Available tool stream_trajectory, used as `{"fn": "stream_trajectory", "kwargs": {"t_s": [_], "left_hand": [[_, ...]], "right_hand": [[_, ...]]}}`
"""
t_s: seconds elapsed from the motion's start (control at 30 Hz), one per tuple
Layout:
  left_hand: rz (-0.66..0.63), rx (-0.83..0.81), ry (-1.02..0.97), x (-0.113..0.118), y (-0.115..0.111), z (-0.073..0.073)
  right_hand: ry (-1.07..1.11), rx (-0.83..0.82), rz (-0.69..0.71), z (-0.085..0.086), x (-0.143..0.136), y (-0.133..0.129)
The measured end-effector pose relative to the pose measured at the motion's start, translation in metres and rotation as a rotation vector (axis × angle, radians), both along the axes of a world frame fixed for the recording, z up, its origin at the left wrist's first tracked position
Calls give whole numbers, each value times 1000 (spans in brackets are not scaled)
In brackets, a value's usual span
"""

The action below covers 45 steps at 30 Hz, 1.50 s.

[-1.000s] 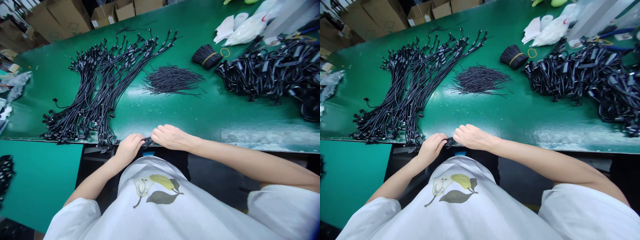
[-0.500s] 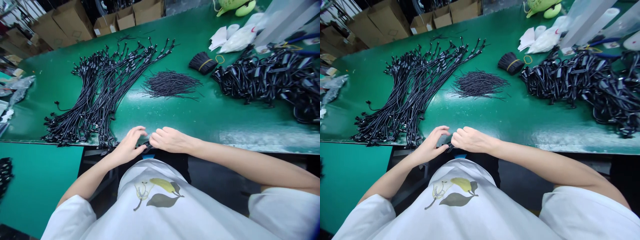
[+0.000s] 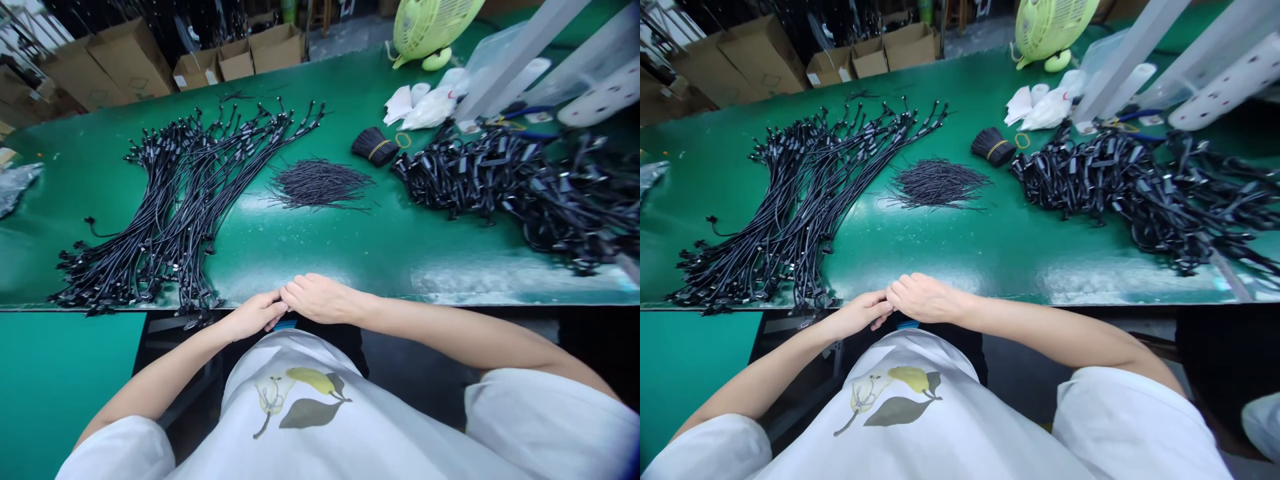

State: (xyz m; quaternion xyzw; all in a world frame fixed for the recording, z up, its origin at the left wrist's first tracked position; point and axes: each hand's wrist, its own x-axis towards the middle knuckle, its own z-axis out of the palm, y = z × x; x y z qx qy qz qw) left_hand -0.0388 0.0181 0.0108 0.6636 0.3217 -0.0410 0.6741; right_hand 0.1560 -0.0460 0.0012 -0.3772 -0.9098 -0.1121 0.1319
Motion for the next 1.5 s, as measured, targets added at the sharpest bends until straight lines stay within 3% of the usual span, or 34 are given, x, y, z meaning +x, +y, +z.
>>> {"fn": "stream_trajectory", "kwargs": {"t_s": [0.2,0.3,0.4,0.5,0.57,0.67,0.73,0.8,0.87,1.03,1.2,1.5], "left_hand": [[41,330,73,8,0,12],[64,399,47,7,-3,15],[25,430,55,2,-4,8],[61,272,54,-6,0,-9],[227,101,-13,-11,6,-19],[537,-180,-209,-12,14,-25],[660,-378,-328,-9,14,-24],[725,-522,-388,-7,12,-21],[779,-575,-400,-8,7,-19],[866,-542,-421,-14,-3,-18],[769,-560,-420,-5,-8,-13],[721,-416,-384,-7,-16,-11]], "right_hand": [[15,-188,-120,2,-1,5],[15,-232,-145,3,-5,5],[24,-333,-85,3,-7,5],[140,-500,0,7,10,15],[288,-514,-34,10,36,35],[416,-288,-388,6,89,84],[352,-158,-647,-4,122,121],[240,-136,-745,-16,145,149],[170,-145,-738,-26,157,165],[164,-97,-701,-38,164,160],[140,-114,-643,-44,166,156],[230,-27,-825,-30,163,133]]}}
